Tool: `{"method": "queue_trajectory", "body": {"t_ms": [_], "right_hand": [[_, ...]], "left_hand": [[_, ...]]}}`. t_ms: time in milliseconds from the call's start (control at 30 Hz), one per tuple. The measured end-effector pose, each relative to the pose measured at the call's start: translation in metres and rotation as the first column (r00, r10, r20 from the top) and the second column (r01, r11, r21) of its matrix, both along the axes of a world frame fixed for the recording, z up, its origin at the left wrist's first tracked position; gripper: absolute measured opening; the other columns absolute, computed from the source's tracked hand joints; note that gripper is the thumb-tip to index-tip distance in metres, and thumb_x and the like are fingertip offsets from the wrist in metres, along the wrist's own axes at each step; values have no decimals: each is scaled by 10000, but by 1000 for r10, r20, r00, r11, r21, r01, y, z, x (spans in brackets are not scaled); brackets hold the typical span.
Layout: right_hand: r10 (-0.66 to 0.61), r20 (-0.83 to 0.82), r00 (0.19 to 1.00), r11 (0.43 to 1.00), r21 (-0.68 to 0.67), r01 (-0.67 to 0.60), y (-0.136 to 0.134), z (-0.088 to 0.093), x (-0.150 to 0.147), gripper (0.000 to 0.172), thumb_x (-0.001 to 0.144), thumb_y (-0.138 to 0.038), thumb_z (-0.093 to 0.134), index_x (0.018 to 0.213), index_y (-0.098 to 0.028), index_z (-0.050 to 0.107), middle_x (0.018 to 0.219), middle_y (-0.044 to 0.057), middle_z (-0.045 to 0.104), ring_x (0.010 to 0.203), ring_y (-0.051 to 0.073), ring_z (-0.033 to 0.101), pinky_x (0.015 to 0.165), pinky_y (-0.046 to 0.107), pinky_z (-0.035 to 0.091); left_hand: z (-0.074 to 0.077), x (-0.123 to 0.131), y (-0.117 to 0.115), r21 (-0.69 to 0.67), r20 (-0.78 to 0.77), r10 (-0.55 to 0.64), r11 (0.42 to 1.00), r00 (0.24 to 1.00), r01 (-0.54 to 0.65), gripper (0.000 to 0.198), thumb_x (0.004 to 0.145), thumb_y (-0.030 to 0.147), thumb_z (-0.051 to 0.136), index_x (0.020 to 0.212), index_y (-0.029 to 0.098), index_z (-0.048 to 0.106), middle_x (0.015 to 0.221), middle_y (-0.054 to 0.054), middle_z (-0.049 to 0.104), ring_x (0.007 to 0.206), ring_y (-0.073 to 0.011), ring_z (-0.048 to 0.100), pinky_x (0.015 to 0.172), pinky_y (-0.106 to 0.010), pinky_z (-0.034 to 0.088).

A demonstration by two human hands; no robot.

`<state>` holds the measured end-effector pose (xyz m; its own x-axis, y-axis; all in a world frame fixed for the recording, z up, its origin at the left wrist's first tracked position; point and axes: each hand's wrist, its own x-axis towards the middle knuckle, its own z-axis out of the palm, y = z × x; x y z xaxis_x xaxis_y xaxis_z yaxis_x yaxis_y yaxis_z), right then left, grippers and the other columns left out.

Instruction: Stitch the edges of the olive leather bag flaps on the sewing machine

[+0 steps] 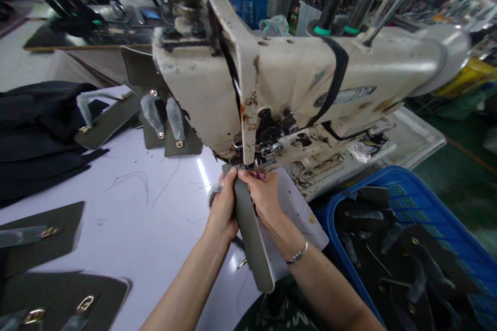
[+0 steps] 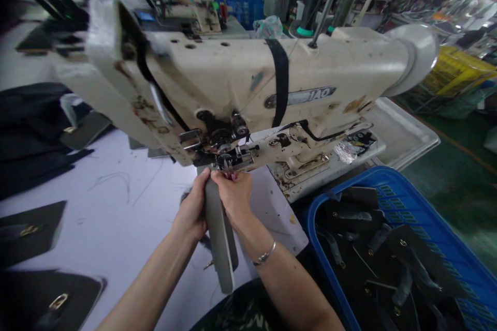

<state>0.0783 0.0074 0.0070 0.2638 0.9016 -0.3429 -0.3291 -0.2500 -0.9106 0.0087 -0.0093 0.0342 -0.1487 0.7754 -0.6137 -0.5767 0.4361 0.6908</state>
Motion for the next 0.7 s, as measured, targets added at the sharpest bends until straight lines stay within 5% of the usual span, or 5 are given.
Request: {"method": "queue_trajectory", "body": {"t_ms": [333, 700], "right_hand": [[108, 108, 988, 994, 14, -110, 11, 10, 19, 239, 605, -327, 812, 629, -139, 667, 618, 14, 667, 563, 144, 571, 559, 257, 465], [125, 129, 984, 990, 56, -133, 8, 7, 21, 216, 644, -318, 815, 678, -127, 722, 701, 42, 723, 614, 158, 621, 611, 265, 497]], "left_hand": [[-9, 10, 14, 60, 53, 155, 986, 986, -159, 365, 813, 321, 739, 1157, 231, 660, 831, 4, 745, 706, -159, 725, 681, -247, 598], [-8, 6, 23, 153, 55, 151, 976, 987, -158, 376, 791, 265, 735, 1160, 244, 667, 871, 3, 763, 763, -168, 742, 690, -234, 603]]}}
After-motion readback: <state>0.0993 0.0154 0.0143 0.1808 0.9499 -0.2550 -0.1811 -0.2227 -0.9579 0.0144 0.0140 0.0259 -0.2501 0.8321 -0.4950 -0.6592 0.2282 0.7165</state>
